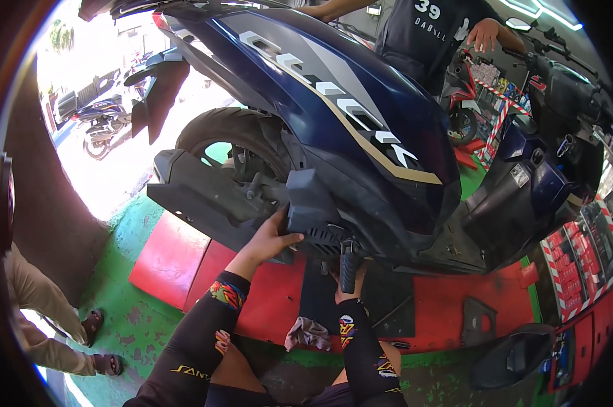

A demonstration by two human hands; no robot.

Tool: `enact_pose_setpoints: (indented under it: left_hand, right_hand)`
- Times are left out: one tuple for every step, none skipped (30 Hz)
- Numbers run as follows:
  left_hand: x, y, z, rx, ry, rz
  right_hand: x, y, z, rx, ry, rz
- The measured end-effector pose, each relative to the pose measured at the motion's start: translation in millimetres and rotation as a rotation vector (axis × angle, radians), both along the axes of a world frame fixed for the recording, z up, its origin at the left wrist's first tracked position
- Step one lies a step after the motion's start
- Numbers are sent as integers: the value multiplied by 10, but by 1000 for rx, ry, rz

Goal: Unscrewing and removing a side panel from a motorcycle.

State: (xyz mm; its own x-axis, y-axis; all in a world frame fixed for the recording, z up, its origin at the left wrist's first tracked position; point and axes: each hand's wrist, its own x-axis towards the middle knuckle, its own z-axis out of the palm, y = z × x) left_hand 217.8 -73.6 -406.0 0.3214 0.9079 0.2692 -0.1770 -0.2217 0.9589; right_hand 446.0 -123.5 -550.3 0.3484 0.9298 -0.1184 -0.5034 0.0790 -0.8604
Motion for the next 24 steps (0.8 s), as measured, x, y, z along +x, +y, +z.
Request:
enact_pose_setpoints:
  left_hand:
    - [13, 26, -48, 19, 53, -19]
    - [31, 56, -92, 41, 107, -29]
    - [65, 83, -135, 39, 104, -39]
    - [108, 105, -172, 79, 121, 13]
    - [151, 128, -198, 119, 140, 65]
    - [194, 151, -211, 161, 157, 117]
    - [225, 158, -218, 167, 240, 188]
    - [246, 168, -209, 202, 168, 174]
    - [261, 157, -199, 238, 210, 212]
    - [269, 136, -185, 273, 252, 250]
    - [275, 126, -158, 309, 293, 292]
    - [278, 113, -134, 357, 326, 342]
    - [278, 102, -108, 337, 333, 333]
    - [278, 92, -88, 347, 318, 318]
    - [273, 93, -68, 360, 301, 306]
    - [267, 98, -53, 374, 283, 297]
    - [263, 91, -50, 385, 264, 287]
    - [261, 90, -47, 381, 261, 290]
    - [261, 86, -48, 342, 233, 290]
    - [265, 80, -47, 304, 206, 286]
    - [265, 73, -46, 265, 178, 280]
    - [275, 62, -43, 221, 173, 265]
    - [282, 51, -34, 221, 151, 261]
    - [278, 42, -25, 204, 189, 263]
  right_hand:
    - [21, 17, -55, -5, 13, -48]
    - [41, 37, -100, -33, -5, -125]
    - [57, 54, -137, -9, 25, -97]
    - [72, 74, -163, -12, 32, -92]
    - [82, 93, -184, -14, 40, -89]
    - [91, 127, -194, -16, 37, -87]
    - [99, 145, -209, 0, 36, -99]
    - [106, 171, -220, -24, 51, -86]
    - [116, 193, -236, -29, 59, -89]
    - [128, 207, -260, -36, 71, -91]
    - [147, 229, -282, -41, 78, -88]
    - [166, 241, -315, -51, 87, -83]
    - [191, 256, -347, -58, 94, -82]
    - [214, 260, -385, -66, 97, -79]
    - [237, 287, -413, -69, 103, -81]
    - [248, 302, -442, -75, 107, -77]
    - [260, 320, -459, -96, 96, -108]
    - [261, 334, -464, -74, 98, -78]
    - [253, 340, -457, -71, 93, -79]
    - [237, 340, -437, -64, 89, -84]
    - [214, 328, -407, -57, 85, -92]
    - [196, 301, -366, -97, 72, -162]
    - [168, 268, -322, -55, 82, -113]
    - [127, 231, -286, -43, 40, -155]
